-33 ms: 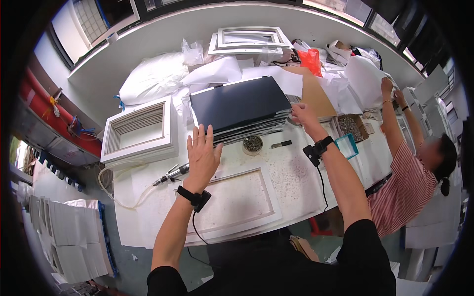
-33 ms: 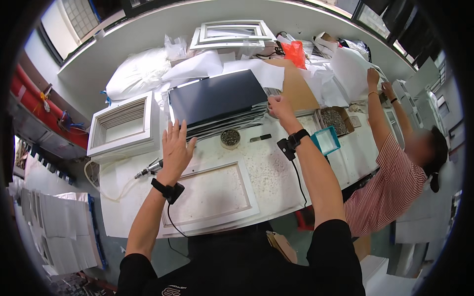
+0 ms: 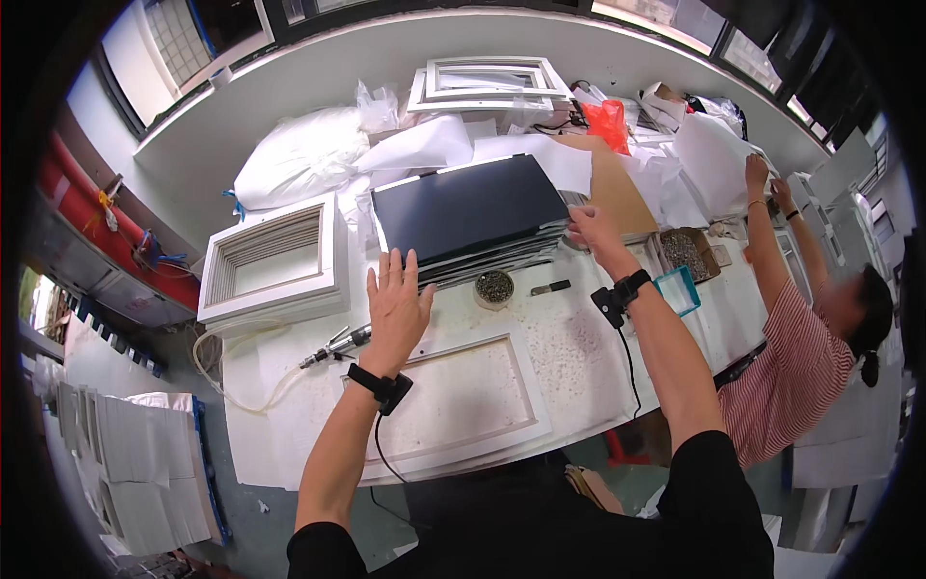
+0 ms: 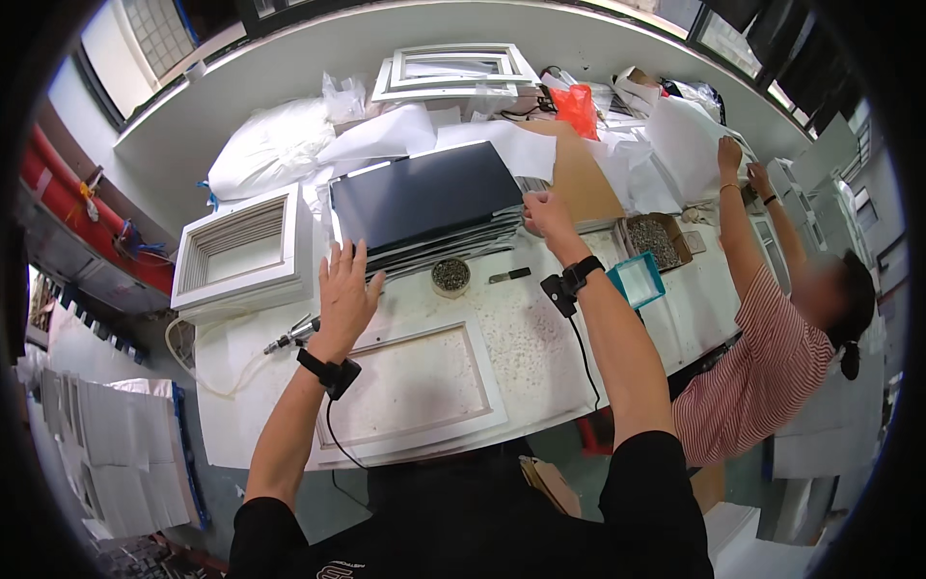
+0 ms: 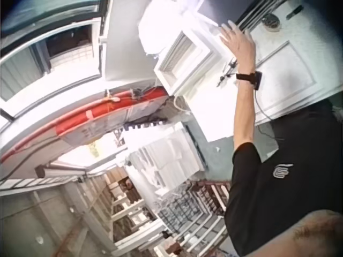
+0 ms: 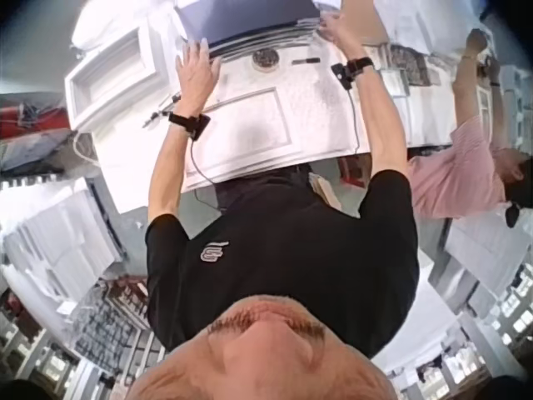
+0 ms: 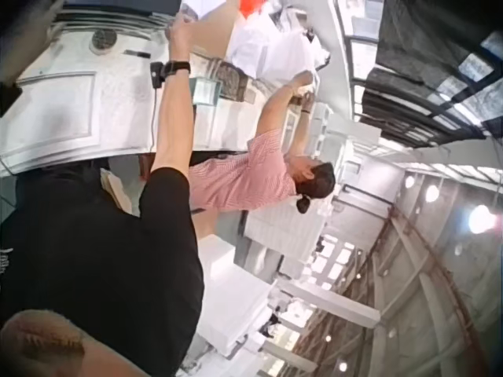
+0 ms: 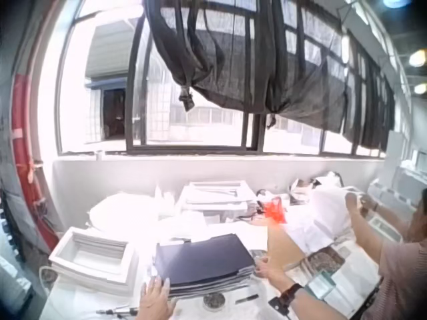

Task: The person unpacks a cardboard box and places a white window frame on the table. They apply a white substance to the frame using a handheld applicator, then place a white panel on top. Finally, they use a pneumatic screwdriver to fasten screws into the panel.

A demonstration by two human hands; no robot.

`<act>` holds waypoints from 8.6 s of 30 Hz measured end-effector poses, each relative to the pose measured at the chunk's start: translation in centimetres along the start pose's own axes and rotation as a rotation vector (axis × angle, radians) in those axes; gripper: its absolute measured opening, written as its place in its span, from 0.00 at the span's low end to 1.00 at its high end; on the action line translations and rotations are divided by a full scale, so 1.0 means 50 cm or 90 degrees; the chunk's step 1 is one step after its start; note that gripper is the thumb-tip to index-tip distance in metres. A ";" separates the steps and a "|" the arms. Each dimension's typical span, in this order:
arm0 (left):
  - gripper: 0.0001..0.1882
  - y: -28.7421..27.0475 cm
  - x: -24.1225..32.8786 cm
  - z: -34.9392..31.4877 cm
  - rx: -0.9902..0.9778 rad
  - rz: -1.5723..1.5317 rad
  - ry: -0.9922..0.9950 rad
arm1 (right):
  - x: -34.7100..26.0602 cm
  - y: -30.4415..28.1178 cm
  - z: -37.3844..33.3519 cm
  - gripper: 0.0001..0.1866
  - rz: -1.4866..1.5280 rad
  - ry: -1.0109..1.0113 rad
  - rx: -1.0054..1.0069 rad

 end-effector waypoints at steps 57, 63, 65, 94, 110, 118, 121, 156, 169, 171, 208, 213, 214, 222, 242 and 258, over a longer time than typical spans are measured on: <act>0.24 -0.054 -0.375 -0.614 -0.083 -0.118 -0.105 | 0.199 0.227 -0.767 0.16 0.249 0.104 -0.123; 0.24 -0.052 -0.383 -0.624 -0.071 -0.130 -0.124 | 0.211 0.236 -0.792 0.17 0.253 0.116 -0.121; 0.24 -0.054 -0.386 -0.625 -0.065 -0.137 -0.125 | 0.207 0.237 -0.786 0.17 0.246 0.102 -0.124; 0.24 -0.049 -0.396 -0.634 -0.046 -0.122 -0.117 | 0.188 0.249 -0.685 0.22 -0.100 0.057 -0.253; 0.24 -0.044 -0.354 -0.604 -0.138 -0.061 -0.131 | 0.137 0.202 -0.628 0.27 -0.695 -0.319 -0.292; 0.34 -0.087 -0.038 -0.506 -0.352 -0.105 0.138 | 0.169 0.125 -0.702 0.08 -0.345 -0.341 -0.189; 0.39 -0.007 0.076 -0.453 -0.380 -0.081 0.277 | 0.176 0.116 -0.710 0.06 -0.300 -0.363 -0.190; 0.64 0.186 0.100 -0.379 -0.476 0.104 0.187 | 0.119 0.002 -0.786 0.29 -0.295 -0.617 -0.228; 0.53 0.133 0.397 -0.287 -0.414 -0.146 0.287 | 0.067 -0.451 -0.456 0.25 -0.820 -0.253 0.053; 0.52 0.219 0.515 -0.247 -0.402 -0.235 0.311 | 0.098 -0.464 -0.414 0.25 -0.833 -0.068 -0.063; 0.25 -0.096 -0.060 -0.442 -0.174 -0.170 -0.045 | -0.106 -0.052 -0.521 0.21 -0.517 -0.437 -0.387; 0.26 -0.083 -0.337 -0.559 -0.056 -0.140 -0.250 | -0.079 0.079 -0.482 0.14 -0.593 -0.384 -0.530; 0.26 -0.068 -0.352 -0.573 -0.054 -0.156 -0.259 | -0.077 0.097 -0.475 0.13 -0.593 -0.391 -0.540; 0.29 -0.023 -0.369 -0.592 -0.017 -0.121 -0.252 | -0.045 0.144 -0.423 0.28 -0.718 -0.263 -0.571; 0.30 -0.025 -0.373 -0.587 -0.010 -0.125 -0.263 | -0.024 0.246 -0.433 0.11 -0.651 -0.360 -0.664; 0.40 -0.026 -0.389 -0.601 0.004 -0.163 -0.258 | -0.052 0.551 -0.519 0.09 -0.620 -0.447 -0.736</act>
Point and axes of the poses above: each hand's wrist, its own z-axis towards the middle knuckle, its own y-axis out of the palm, x = y × z, the point moved 9 cm from there along z, towards the middle knuckle, and after that the axes turned 10 degrees about -y, right-handed, at the moved point
